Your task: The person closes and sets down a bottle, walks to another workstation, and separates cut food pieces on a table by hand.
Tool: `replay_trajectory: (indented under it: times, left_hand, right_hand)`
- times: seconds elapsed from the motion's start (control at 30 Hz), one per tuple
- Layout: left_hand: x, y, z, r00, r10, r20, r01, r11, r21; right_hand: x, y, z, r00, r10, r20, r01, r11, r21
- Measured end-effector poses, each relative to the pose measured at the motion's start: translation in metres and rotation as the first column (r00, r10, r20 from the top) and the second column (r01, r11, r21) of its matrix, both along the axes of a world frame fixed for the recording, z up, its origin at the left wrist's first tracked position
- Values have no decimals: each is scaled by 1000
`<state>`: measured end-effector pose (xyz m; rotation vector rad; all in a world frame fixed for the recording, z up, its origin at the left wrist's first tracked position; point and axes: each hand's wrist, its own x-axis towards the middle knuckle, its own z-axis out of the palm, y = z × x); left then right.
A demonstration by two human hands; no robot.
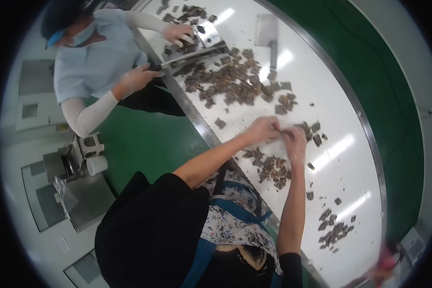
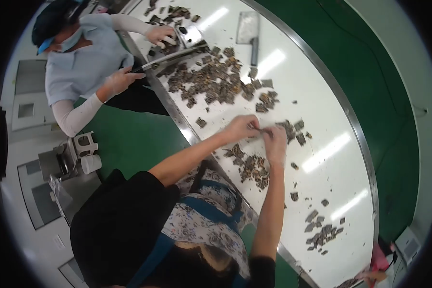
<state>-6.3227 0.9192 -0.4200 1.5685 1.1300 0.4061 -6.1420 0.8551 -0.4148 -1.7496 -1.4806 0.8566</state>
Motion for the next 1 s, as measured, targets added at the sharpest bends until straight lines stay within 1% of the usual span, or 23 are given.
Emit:
replay_trajectory:
  times: [0.03,0.07,0.1,0.13,0.17,0.2,0.23,0.27,0.33,0.37,0.4,0.43,0.47,0.53,0.57,0.6,0.63,0.7,0.77,0.8,0.87,0.97,1.0]
  left_hand:
    - [-1,1,5,1000,-22,16,23,999,-23]
    - [-4,0,4,995,-9,97,15,998,-64]
    - [-5,-2,3,995,-6,100,11,998,-54]
    - [-7,-4,6,985,116,127,-90,977,-191]
    - [-9,-5,8,962,238,137,-182,927,-329]
    - [-11,-6,10,960,241,143,-183,927,-328]
    - [-12,-7,11,920,354,169,-219,821,-528]
    - [-13,-9,11,869,464,168,-224,675,-703]
    - [-11,-18,13,847,495,195,-203,639,-742]
    - [-11,-22,15,824,525,215,-179,600,-780]
    - [-12,-27,16,825,522,216,-177,602,-779]
    - [-16,-32,12,885,358,299,-123,798,-589]
    - [-19,-38,9,926,171,337,-41,932,-361]
    - [-20,-43,-10,920,22,392,14,996,-90]
    - [-10,-39,2,741,594,313,-69,531,-845]
    - [-9,-42,-9,706,618,346,-38,521,-853]
    - [-9,-43,-14,718,611,333,-60,532,-845]
    - [-8,-45,-10,725,594,349,-38,540,-841]
    - [-10,-46,-11,733,577,361,31,501,-865]
    - [-11,-48,-11,732,576,363,48,489,-871]
    - [-10,-51,-10,750,556,358,53,490,-870]
    - [-2,-61,-22,831,475,290,30,483,-875]
    - [4,-67,-32,873,413,259,34,478,-877]
  right_hand:
    - [-1,0,1,1000,13,-7,-13,1000,15]
    - [0,-2,2,997,-31,-66,26,997,-74]
    - [3,-5,2,990,-82,-117,62,984,-165]
    - [3,-6,4,990,-79,-113,61,986,-158]
    - [3,-8,5,879,-317,-356,184,915,-360]
    - [3,-12,7,660,-554,-507,224,790,-571]
    - [1,-19,8,423,-594,-684,193,797,-573]
    - [-1,-24,8,426,-592,-684,194,798,-570]
    - [-7,-34,6,206,-664,-718,210,747,-631]
    - [-10,-38,3,177,-672,-720,214,740,-638]
    - [-12,-42,1,176,-671,-720,217,740,-637]
    - [-14,-45,1,102,-666,-739,225,739,-635]
    - [-16,-50,2,28,-658,-753,236,736,-634]
    - [-12,-59,-11,-54,-572,-819,202,797,-570]
    - [-10,-63,-12,-63,-592,-803,206,780,-591]
    - [-7,-68,-26,-70,-595,-801,217,774,-595]
    - [-5,-69,-26,-100,-609,-787,205,761,-615]
    - [-6,-76,-28,-56,-613,-788,232,760,-607]
    - [-6,-80,-21,-61,-628,-776,263,740,-619]
    - [-5,-85,-22,-113,-590,-799,271,756,-596]
    - [-5,-91,-20,-128,-584,-801,282,753,-594]
    - [-3,-114,-42,-134,-509,-850,329,786,-523]
    - [0,-123,-31,-133,-531,-837,325,774,-543]
